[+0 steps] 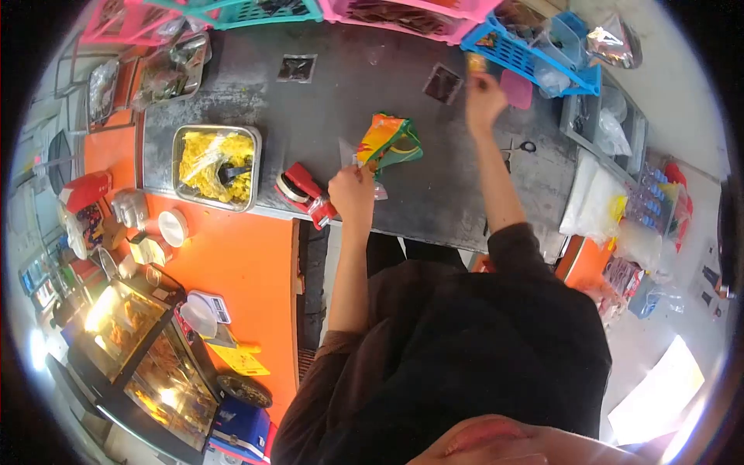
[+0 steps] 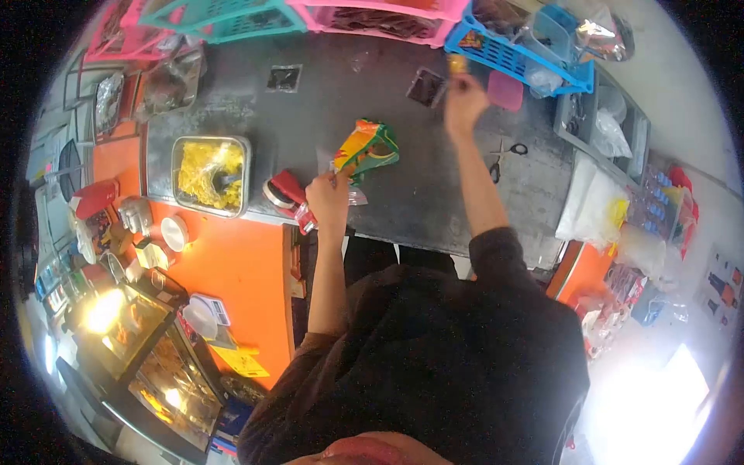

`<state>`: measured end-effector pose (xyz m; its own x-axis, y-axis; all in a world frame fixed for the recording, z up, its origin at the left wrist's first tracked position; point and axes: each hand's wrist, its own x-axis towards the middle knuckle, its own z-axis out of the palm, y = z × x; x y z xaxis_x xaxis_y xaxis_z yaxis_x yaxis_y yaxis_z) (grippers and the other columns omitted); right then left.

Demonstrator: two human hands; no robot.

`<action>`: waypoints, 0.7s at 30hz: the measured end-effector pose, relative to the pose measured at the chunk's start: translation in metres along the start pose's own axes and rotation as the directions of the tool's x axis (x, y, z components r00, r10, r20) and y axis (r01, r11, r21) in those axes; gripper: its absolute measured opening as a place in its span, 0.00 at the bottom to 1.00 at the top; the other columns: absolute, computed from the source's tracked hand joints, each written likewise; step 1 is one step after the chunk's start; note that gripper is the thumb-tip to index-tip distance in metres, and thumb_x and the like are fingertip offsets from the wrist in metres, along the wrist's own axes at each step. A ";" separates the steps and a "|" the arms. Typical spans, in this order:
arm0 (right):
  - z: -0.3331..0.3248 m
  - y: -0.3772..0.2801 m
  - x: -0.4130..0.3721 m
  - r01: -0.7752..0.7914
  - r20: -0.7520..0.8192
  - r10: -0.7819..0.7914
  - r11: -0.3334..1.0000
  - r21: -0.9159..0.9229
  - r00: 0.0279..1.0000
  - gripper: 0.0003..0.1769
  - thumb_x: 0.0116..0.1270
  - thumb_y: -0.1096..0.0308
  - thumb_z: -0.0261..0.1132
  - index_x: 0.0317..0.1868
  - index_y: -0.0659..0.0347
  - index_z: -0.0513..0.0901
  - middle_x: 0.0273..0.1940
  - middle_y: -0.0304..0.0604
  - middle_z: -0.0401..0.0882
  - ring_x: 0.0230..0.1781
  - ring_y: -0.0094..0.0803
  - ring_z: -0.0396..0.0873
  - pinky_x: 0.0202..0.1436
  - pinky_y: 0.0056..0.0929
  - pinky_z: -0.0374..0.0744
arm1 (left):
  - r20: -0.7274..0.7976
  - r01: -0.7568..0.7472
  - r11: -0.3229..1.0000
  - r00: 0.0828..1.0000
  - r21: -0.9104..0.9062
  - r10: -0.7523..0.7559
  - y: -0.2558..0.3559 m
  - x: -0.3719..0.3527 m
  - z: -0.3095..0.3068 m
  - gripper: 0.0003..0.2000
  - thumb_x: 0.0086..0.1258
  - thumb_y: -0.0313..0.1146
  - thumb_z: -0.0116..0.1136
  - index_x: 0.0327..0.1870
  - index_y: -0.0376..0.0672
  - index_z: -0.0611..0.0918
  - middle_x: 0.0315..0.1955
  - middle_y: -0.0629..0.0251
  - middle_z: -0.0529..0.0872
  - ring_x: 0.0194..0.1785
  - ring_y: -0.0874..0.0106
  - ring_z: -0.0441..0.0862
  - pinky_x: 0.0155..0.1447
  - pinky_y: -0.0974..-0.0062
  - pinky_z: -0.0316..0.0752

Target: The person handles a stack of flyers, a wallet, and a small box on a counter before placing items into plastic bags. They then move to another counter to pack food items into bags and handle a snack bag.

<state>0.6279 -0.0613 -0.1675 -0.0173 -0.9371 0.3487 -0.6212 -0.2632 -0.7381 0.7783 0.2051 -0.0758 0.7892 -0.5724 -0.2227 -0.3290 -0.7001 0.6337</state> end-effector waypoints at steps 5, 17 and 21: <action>-0.009 0.021 0.040 0.006 0.014 -0.007 0.998 0.059 1.000 0.07 0.55 0.73 0.65 0.35 0.60 0.86 0.34 0.46 0.84 0.35 0.36 0.82 0.42 0.31 0.78 | 0.027 -0.112 0.990 0.994 0.082 0.111 -0.005 0.002 0.000 0.15 0.61 0.37 0.55 0.23 0.33 0.80 0.20 0.45 0.79 0.27 0.48 0.80 0.31 0.56 0.73; -0.039 -0.108 -0.107 0.126 0.866 -0.403 0.915 0.383 0.295 0.14 0.49 0.82 0.57 0.39 0.66 0.78 0.36 0.53 0.80 0.40 0.50 0.78 0.42 0.40 0.76 | 0.160 -0.536 0.788 0.843 0.303 0.513 0.017 -0.006 0.005 0.13 0.66 0.38 0.53 0.30 0.36 0.80 0.25 0.51 0.81 0.27 0.52 0.81 0.31 0.58 0.75; -0.058 -0.087 -0.113 0.317 0.815 -0.461 0.877 0.360 0.350 0.18 0.51 0.75 0.62 0.46 0.62 0.76 0.46 0.51 0.77 0.50 0.45 0.75 0.49 0.36 0.75 | 0.277 -0.683 0.693 0.728 0.229 0.627 0.036 -0.025 0.005 0.12 0.67 0.38 0.53 0.31 0.38 0.79 0.24 0.54 0.81 0.26 0.54 0.80 0.29 0.60 0.74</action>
<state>0.6386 0.0804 -0.1089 0.9193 -0.3934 -0.0084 -0.2681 -0.6106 -0.7451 0.7444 0.1921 -0.0513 0.2248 -0.9740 0.0294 -0.8860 -0.1918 0.4221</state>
